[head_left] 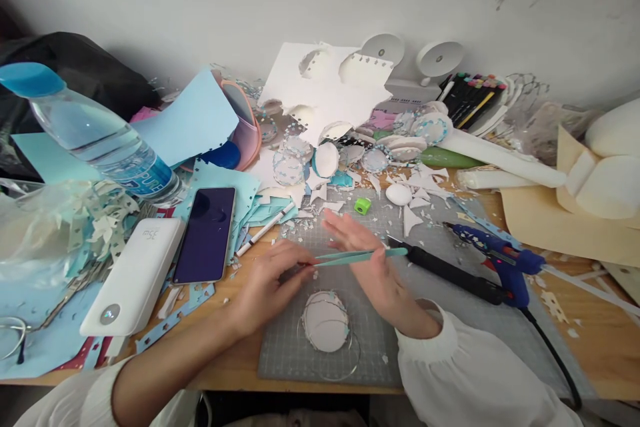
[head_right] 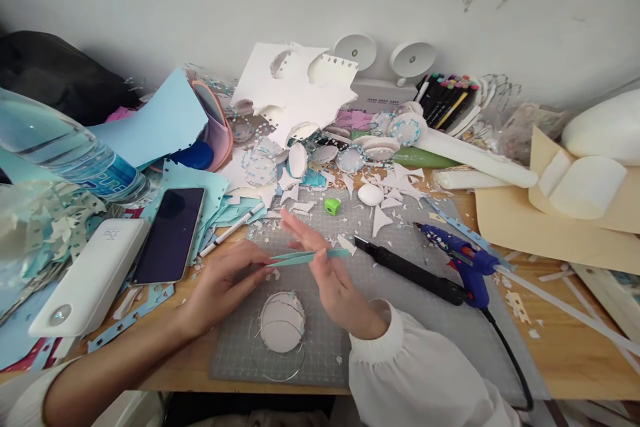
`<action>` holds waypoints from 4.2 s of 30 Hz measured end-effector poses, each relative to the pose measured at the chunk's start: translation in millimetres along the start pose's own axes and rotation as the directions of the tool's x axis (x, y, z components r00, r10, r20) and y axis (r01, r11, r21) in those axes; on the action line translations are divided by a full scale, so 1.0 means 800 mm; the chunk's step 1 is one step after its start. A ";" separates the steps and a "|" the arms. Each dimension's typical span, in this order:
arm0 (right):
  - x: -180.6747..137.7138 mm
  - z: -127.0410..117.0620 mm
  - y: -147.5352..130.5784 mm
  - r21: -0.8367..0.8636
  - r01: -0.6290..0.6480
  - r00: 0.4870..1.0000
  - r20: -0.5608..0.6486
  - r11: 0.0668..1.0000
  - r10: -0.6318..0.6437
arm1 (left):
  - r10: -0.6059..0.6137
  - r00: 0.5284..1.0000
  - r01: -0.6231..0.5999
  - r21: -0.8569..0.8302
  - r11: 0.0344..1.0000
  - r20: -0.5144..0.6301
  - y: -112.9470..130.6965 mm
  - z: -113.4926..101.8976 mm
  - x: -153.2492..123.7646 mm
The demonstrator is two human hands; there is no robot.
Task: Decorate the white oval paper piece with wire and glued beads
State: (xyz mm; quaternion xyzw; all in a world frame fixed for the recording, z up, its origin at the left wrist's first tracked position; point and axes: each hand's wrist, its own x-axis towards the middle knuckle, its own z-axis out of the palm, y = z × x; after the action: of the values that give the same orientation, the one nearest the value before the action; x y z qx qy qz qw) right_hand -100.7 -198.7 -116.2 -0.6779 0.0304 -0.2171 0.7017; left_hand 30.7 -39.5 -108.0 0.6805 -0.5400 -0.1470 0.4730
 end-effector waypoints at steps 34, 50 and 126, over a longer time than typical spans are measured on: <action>0.025 -0.020 0.013 -0.543 -0.006 0.930 -0.312 0.840 -0.195 | -0.333 0.819 0.139 -0.402 0.905 -0.467 0.004 0.000 0.000; 0.031 -0.010 0.000 -0.486 -0.047 0.921 -0.360 0.873 -0.151 | -0.339 0.845 0.214 -0.319 0.923 -0.414 0.005 -0.006 -0.004; 0.016 -0.012 -0.028 -0.171 -0.119 0.965 -0.254 0.978 0.073 | -0.346 0.933 0.301 -0.314 0.900 -0.099 0.008 -0.004 -0.002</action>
State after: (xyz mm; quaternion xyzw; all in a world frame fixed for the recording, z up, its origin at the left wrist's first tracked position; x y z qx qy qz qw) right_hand -98.2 -212.1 -91.7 -0.7057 0.1702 -0.2612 0.6362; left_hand 28.9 -36.3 -101.5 0.6921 -0.3535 -0.2497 0.5776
